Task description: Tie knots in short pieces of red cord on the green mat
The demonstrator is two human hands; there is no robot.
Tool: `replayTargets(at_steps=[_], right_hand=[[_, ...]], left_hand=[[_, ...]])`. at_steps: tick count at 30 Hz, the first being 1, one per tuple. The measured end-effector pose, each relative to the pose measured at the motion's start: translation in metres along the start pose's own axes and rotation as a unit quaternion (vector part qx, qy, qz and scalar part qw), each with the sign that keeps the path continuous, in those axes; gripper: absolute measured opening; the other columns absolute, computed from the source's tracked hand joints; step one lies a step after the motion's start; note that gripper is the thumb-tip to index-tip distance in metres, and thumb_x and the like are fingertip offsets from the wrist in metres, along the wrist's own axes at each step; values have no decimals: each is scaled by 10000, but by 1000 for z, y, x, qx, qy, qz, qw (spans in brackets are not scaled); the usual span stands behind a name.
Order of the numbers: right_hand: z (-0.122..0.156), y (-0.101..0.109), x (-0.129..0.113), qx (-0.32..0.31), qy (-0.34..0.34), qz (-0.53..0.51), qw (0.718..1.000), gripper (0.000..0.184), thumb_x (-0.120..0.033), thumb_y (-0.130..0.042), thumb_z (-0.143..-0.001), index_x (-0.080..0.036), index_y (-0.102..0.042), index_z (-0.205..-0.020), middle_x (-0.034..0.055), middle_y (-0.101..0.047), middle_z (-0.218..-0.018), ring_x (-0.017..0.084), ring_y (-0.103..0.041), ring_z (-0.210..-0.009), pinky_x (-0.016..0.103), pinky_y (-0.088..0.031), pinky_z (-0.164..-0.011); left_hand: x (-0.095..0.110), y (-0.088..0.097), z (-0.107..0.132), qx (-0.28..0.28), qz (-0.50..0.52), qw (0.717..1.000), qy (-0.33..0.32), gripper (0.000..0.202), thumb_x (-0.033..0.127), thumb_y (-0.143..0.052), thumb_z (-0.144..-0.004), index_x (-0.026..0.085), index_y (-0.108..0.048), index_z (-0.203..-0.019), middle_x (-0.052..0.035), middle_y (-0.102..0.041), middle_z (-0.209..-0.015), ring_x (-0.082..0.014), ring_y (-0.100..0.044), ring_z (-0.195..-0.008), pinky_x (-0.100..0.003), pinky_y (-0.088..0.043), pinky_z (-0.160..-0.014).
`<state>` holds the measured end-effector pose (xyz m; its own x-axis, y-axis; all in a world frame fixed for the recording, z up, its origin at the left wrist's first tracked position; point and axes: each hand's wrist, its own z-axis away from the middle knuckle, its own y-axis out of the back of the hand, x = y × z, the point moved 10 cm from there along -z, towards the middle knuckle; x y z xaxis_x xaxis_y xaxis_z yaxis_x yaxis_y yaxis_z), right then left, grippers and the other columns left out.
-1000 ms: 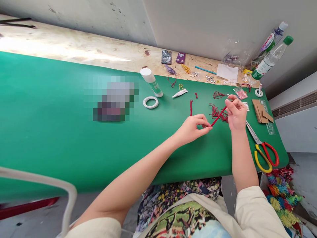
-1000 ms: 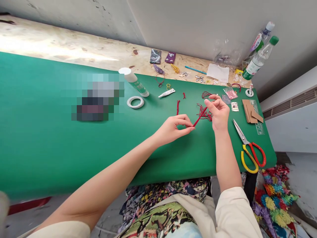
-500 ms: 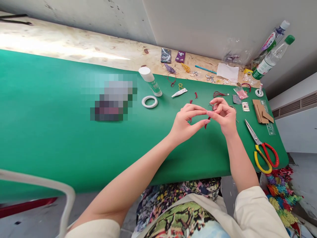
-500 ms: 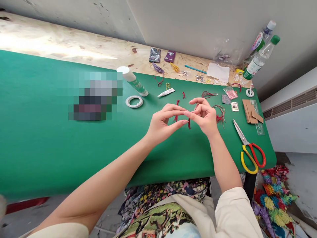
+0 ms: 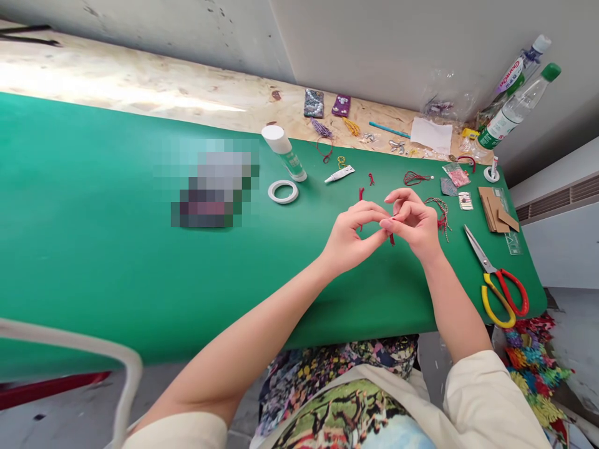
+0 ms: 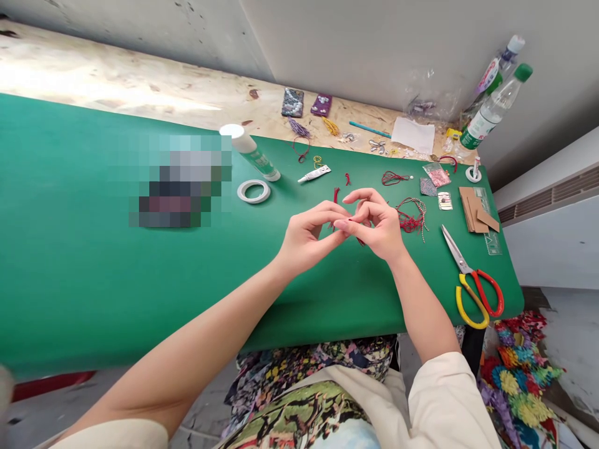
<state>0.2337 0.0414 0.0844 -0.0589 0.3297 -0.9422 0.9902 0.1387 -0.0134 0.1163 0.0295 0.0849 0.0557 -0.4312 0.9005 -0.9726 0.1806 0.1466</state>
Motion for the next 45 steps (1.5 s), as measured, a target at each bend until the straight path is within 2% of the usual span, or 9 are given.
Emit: replayTargets(at_steps=[9, 11, 16, 21, 34, 36, 38, 41, 45], right_hand=[[0, 2, -3, 0, 10, 23, 1000, 400, -451, -835, -678, -205, -545, -552, 48, -631, -969, 130, -475, -686, 326, -450, -628], [-1, 2, -2, -5, 6, 28, 1000, 418, -487, -831, -668, -207, -545, -549, 52, -627, -973, 136, -472, -694, 330, -447, -629], [0, -5, -4, -52, 19, -5, 998, 431, -501, -809, -694, -207, -533, -542, 54, -626, -1001, 134, -460, -691, 340, -451, -649], [1, -10, -4, -81, 25, -33, 996, 429, -470, -826, -685, -203, -528, -532, 49, -627, -1013, 131, -469, -704, 347, -466, -679], [-1, -10, 1, -77, 9, -15, 997, 406, -504, -837, -652, -216, -575, -538, 45, -636, -987, 127, -454, -667, 337, -458, -632], [-1, -10, 4, -73, -4, -9, 997, 373, -525, -821, -664, -221, -616, -591, 45, -641, -991, 125, -470, -671, 318, -452, -614], [0, -9, 8, -66, -25, -21, 997, 349, -564, -794, -683, -241, -690, -759, 44, -650, -1027, 124, -499, -685, 295, -453, -598], [1, -12, 17, -68, -68, -42, 994, 466, -575, -781, -695, -265, -693, -1033, 36, -669, -1095, 112, -528, -686, 270, -474, -607], [6, -17, 38, -63, -130, -15, 989, 468, -484, -818, -693, -256, -672, -1074, 31, -688, -1132, 73, -496, -596, 247, -478, -584]], left_hand=[[-1, 0, 1, 1, 26, 999, 44, 197, 405, -744, -761, 209, -736, -749, -73, -723, -848, -210, -631, -820, -385, -499, -801], [-8, -2, 1, -9, 92, 992, 81, 226, 437, -774, -729, 212, -753, -734, -70, -719, -829, -206, -628, -798, -371, -503, -747], [-22, -19, 2, -100, 249, 946, 181, 283, 495, -832, -658, 221, -793, -719, -62, -700, -779, -184, -609, -719, -338, -493, -634], [-21, -24, 2, -135, 261, 938, 184, 226, 455, -843, -667, 237, -805, -713, -54, -697, -758, -182, -620, -736, -353, -514, -693], [-17, -18, -1, -128, 207, 954, 176, 292, 494, -863, -614, 217, -775, -647, -59, -696, -715, -219, -647, -774, -375, -532, -714], [-18, -15, -2, -117, 202, 955, 182, 318, 512, -861, -604, 211, -763, -635, -56, -694, -709, -210, -641, -749, -371, -532, -704], [-21, -11, -3, -98, 205, 955, 193, 319, 499, -869, -589, 204, -750, -619, -45, -686, -698, -190, -625, -714, -357, -526, -692], [-33, 3, -3, -32, 205, 952, 224, 286, 429, -889, -554, 193, -740, -616, -28, -670, -684, -165, -605, -688, -332, -504, -681], [-46, 28, -4, 72, 173, 953, 238, 218, 341, -863, -540, 192, -726, -620, -14, -646, -703, -146, -572, -680, -317, -471, -676]])
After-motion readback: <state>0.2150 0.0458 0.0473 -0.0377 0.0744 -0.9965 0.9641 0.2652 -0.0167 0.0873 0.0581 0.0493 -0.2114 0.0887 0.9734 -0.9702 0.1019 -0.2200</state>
